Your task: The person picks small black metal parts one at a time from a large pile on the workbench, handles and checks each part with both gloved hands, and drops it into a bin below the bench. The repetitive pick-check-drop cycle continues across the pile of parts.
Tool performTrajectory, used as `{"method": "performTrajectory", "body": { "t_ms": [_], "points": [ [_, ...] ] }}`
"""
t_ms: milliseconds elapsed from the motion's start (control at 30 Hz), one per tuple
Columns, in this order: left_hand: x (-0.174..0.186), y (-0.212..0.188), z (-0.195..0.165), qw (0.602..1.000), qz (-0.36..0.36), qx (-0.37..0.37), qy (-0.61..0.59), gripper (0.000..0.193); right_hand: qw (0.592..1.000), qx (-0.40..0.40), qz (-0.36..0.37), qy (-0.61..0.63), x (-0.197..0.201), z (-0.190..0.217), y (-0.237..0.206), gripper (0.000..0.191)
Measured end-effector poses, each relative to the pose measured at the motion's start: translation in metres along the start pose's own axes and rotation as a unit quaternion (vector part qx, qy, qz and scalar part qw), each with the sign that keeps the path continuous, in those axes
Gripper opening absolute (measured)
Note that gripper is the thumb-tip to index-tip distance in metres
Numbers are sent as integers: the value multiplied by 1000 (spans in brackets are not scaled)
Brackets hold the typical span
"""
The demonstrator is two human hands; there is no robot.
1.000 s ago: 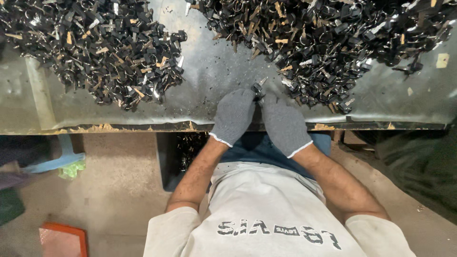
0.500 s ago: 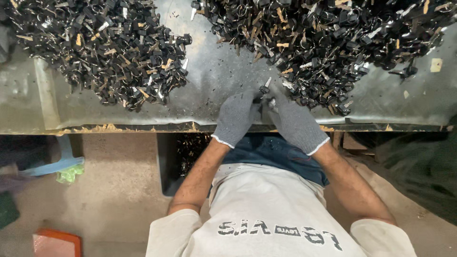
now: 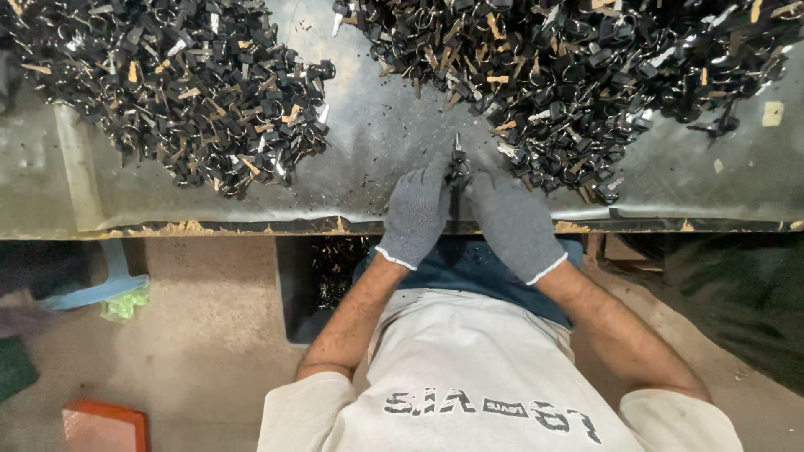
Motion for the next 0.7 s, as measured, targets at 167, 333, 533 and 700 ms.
{"method": "performTrajectory", "body": {
  "t_ms": [167, 333, 533, 700],
  "points": [
    [-6, 2, 0, 999, 35, -22, -18, 33, 998, -50, 10, -42, -22, 10, -3, 20],
    [7, 3, -4, 998, 1, -45, -33, 33, 972, -63, 151, 167, -19, -8, 16, 33],
    [18, -4, -9, 999, -21, -2, 39, 25, 984, -80, 56, 146, -5, -5, 5, 42],
    [22, -3, -10, 998, -29, 34, 51, 17, 997, 50, -45, 45, 0, 8, -17, 40]
  ]
}}
Point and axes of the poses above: each hand's wrist, its own y-axis towards the middle knuckle, its own x-axis out of the back of the hand, z = x × y, the point moved 7 cm from there along y, towards the middle knuckle, and after that the axes turned 8 degrees about y, right-handed, at the moved point
